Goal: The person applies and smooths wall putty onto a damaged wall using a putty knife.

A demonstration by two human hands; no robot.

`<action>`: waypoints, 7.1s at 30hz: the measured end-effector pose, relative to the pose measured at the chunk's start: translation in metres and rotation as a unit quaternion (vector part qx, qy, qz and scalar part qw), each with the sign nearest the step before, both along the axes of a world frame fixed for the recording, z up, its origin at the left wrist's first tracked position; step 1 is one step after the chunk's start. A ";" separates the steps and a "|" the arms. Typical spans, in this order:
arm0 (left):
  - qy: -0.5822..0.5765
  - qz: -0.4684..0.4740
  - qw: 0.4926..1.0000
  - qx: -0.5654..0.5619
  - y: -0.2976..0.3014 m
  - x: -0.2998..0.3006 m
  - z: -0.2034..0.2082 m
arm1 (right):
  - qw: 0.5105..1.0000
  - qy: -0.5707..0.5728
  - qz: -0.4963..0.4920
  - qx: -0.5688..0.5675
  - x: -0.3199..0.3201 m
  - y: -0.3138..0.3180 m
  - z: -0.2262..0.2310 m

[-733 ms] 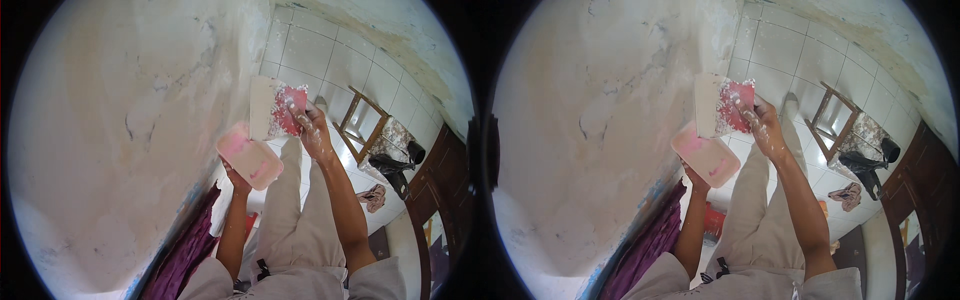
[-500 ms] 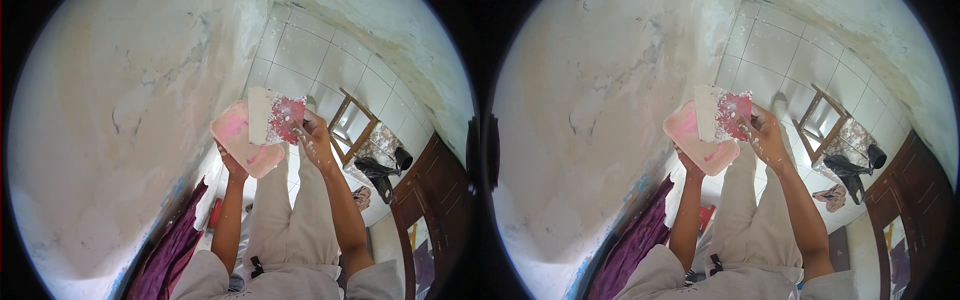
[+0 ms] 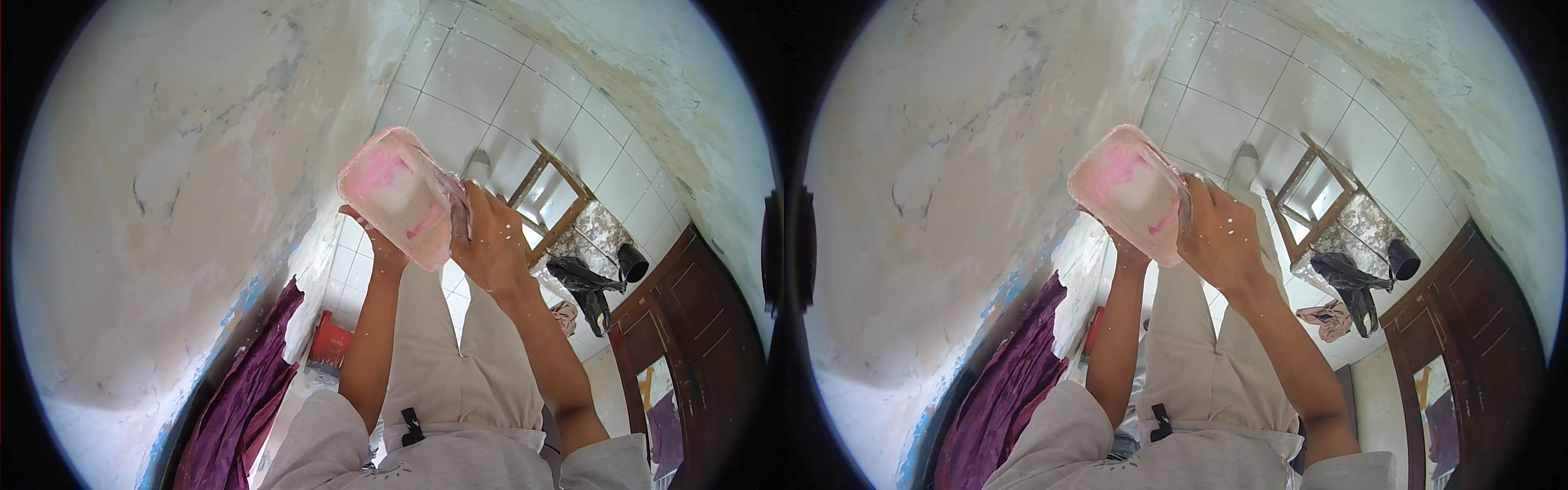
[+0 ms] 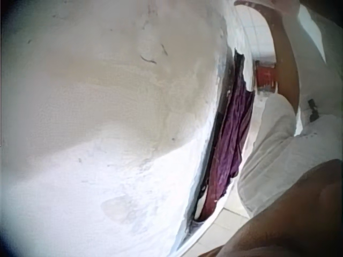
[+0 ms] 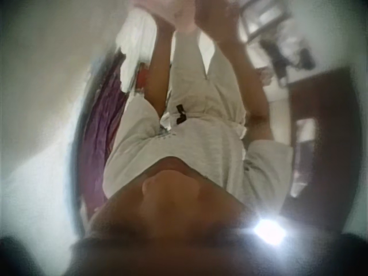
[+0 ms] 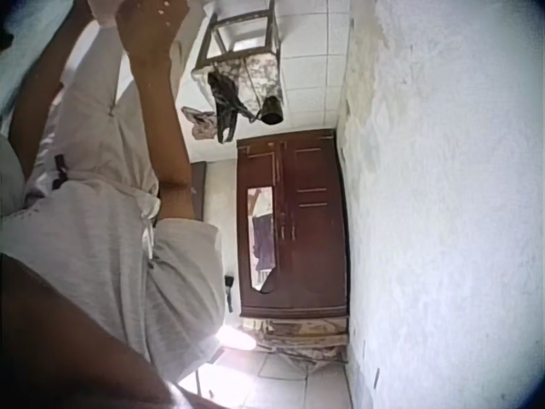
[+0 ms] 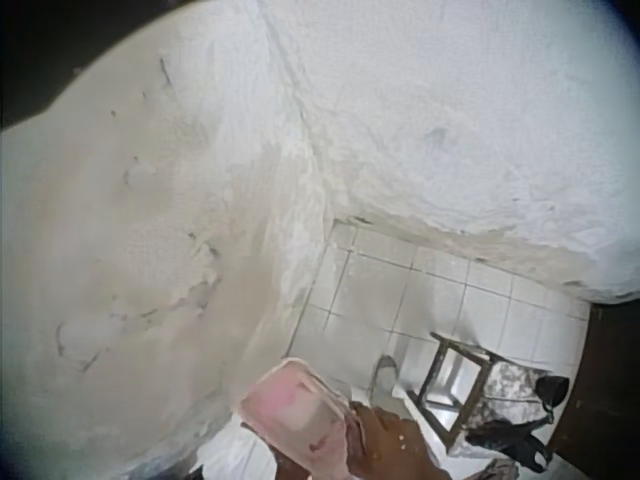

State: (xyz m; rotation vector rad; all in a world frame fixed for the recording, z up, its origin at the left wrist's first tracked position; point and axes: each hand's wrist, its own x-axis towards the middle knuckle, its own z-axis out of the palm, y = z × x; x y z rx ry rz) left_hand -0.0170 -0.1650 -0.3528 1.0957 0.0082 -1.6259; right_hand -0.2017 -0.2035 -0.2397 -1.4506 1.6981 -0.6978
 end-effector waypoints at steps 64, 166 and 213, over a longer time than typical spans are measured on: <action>0.146 0.002 0.987 0.068 0.022 0.044 -0.002 | 0.982 -0.119 0.048 0.136 0.027 0.000 -0.011; -0.110 -0.081 0.975 0.176 0.061 0.139 0.026 | 0.904 -0.244 -0.276 0.219 0.155 -0.216 -0.149; -0.032 -0.053 0.979 0.195 0.059 0.142 0.014 | 0.852 -0.437 -0.231 0.172 0.108 -0.192 -0.298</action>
